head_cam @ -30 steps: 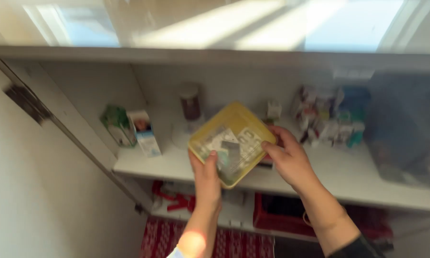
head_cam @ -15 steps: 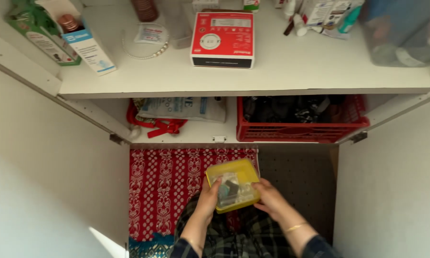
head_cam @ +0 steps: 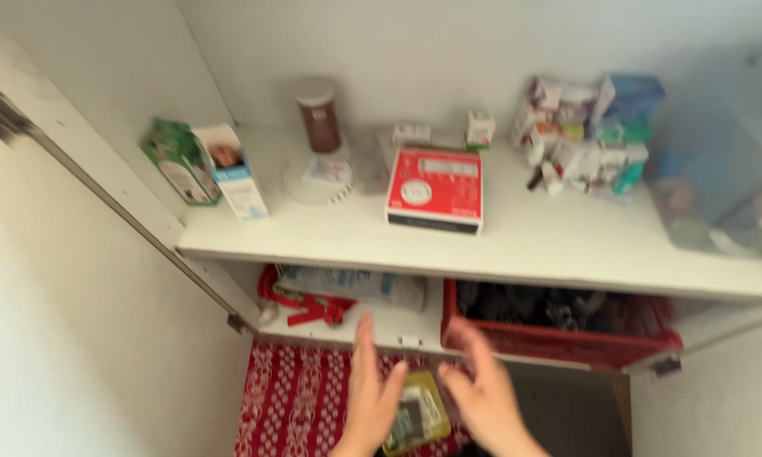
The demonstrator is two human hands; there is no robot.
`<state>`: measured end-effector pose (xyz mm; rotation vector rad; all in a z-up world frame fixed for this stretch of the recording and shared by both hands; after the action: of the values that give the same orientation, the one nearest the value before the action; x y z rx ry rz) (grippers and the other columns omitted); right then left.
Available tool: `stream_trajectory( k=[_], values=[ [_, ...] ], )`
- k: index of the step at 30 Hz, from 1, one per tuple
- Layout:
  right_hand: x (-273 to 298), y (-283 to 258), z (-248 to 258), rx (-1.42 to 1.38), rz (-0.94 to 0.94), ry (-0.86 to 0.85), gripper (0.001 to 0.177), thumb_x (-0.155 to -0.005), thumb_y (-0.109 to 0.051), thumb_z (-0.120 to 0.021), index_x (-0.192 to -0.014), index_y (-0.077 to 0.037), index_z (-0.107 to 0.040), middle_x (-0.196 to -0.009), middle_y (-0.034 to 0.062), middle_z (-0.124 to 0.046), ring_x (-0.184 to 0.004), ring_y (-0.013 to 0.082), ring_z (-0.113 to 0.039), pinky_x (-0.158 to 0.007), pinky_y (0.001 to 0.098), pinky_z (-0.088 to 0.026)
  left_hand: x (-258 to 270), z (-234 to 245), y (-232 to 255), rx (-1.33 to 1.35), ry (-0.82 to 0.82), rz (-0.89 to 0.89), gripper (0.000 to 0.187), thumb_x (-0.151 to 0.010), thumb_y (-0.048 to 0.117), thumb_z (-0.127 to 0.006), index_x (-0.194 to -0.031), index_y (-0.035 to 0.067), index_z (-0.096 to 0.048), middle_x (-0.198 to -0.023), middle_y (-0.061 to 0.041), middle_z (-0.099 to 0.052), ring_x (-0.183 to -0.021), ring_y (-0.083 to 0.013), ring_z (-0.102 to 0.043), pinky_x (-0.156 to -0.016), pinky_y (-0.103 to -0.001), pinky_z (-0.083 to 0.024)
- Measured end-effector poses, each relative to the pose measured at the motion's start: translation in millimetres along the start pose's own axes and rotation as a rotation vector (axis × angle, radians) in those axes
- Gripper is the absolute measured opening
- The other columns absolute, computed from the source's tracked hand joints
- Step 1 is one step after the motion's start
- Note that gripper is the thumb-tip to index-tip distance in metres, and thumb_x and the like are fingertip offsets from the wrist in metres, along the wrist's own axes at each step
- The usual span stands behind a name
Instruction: Organizing various medicine bottles and boxes inside and around a cabinet.
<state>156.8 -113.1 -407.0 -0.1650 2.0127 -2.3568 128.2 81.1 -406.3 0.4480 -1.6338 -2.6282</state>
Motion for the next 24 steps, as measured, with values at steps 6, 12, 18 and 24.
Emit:
stream_trajectory(
  k=[6, 12, 18, 24],
  values=[
    [-131.0, -117.6, 47.5, 0.401, 0.459, 0.366, 0.070, -0.088, -0.022, -0.068, -0.148, 0.004, -0.043, -0.147, 0.0273, -0.050, -0.136, 0.0425, -0.049, -0.111, 0.0448, -0.039, -137.3, 8.9, 72.7, -0.081, 0.167, -0.217, 0.079, -0.100, 0.028, -0.056, -0.158, -0.008, -0.018, -0.165, -0.031, -0.022, -0.155, -0.0447, -0.020, -0.124, -0.048, -0.018],
    [-198.7, -80.3, 48.5, 0.410, 0.154, 0.320, 0.066, -0.093, -0.036, -0.065, -0.143, 0.003, -0.049, -0.133, 0.0277, -0.064, -0.128, 0.0398, -0.060, -0.108, 0.0419, -0.045, -201.5, -11.8, 68.1, -0.002, 0.140, 0.025, 0.072, -0.101, 0.038, -0.053, -0.153, -0.006, -0.033, -0.155, -0.027, -0.043, -0.146, -0.0397, -0.040, -0.120, -0.043, -0.033],
    [-104.3, -90.2, 53.7, 0.015, 0.236, 0.314, 0.067, -0.086, -0.014, -0.071, -0.143, 0.002, -0.039, -0.135, 0.0224, -0.061, -0.125, 0.0288, -0.061, -0.104, 0.0379, -0.049, -137.0, -3.2, 75.7, 0.260, 0.210, -0.009, 0.061, -0.099, 0.027, -0.059, -0.148, -0.004, -0.041, -0.145, -0.023, -0.053, -0.135, -0.0320, -0.053, -0.111, -0.041, -0.042],
    [-1.2, -48.3, 18.0, -0.213, 0.107, 0.078, 0.081, -0.075, 0.000, -0.071, -0.144, -0.008, -0.030, -0.138, 0.0171, -0.054, -0.123, 0.0259, -0.059, -0.100, 0.0385, -0.052, -17.5, 11.5, 8.9, 0.590, 0.310, 0.183, 0.058, -0.095, 0.017, -0.063, -0.145, 0.001, -0.039, -0.134, -0.017, -0.055, -0.118, -0.0226, -0.057, -0.097, -0.036, -0.053]
  ],
)
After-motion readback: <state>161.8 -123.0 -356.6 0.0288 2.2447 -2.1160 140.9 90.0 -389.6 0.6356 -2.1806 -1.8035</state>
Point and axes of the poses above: each hand's wrist, its own x-axis away from the middle knuckle, its own z-axis out of the back of the hand, y = z × x, the point moved 7 cm from there along -x, towards the middle knuckle
